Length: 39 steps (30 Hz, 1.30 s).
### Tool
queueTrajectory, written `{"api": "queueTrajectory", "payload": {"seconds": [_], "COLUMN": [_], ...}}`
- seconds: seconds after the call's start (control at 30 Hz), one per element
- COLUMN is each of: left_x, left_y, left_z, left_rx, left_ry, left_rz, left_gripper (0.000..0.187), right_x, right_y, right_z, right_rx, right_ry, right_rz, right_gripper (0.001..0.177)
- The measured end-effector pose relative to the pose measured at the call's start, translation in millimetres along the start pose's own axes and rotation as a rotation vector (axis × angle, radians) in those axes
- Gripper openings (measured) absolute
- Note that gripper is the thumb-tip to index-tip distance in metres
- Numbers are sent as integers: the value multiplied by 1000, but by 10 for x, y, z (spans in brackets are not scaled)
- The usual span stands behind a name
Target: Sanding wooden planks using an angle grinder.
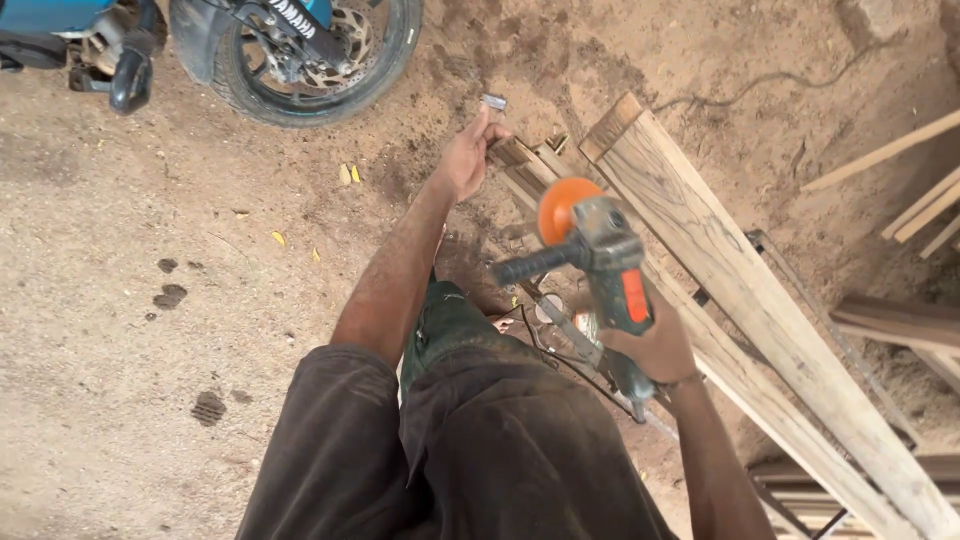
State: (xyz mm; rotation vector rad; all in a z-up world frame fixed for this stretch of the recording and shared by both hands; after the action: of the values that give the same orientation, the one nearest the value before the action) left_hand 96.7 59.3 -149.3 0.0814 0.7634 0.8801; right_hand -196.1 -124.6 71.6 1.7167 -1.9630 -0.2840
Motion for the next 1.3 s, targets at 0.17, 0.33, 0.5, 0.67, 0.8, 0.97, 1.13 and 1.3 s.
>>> {"api": "queueTrajectory", "payload": {"seconds": [0.17, 0.33, 0.5, 0.67, 0.8, 0.97, 1.13, 1.3], "left_x": [56, 72, -241, -375, -190, -308, -103, -138], "left_y": [-88, -74, -28, 156, 26, 167, 39, 116], "left_z": [-116, -110, 67, 245, 24, 161, -66, 79], "left_rx": [-30, -10, 2, 59, 51, 8, -121, -166], "left_ry": [-73, 37, 7, -460, -435, -482, -433, -412], "left_rz": [33, 7, 23, 382, 292, 324, 225, 271], "left_gripper": [63, 61, 76, 64, 53, 28, 32, 19], "right_x": [82, -182, -41, 345, 616, 792, 940, 836], "right_y": [187, -126, -98, 374, 890, 1571, 2095, 1845], "right_z": [242, -304, -307, 282, 785, 1388, 1966, 1855], "right_rx": [49, 47, 165, 24, -153, -381, -514, -449], "right_ry": [-76, 53, 110, 124, 68, -119, -218, -209], "right_rz": [86, 98, 113, 233, 360, 513, 678, 684], "right_gripper": [95, 100, 101, 107, 99, 93, 80, 77]}}
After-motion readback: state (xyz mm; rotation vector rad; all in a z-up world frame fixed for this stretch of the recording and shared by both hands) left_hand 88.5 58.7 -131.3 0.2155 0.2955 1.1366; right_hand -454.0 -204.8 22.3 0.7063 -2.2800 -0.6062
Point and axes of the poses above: each hand's wrist, its own y-axis away from the middle knuckle, its own x-axis out of the back of the hand, z = x × y, the point moved 4 cm from there along -y, towards the middle knuckle, and after that the axes turned 9 degrees about -y, right-handed, at the moved point
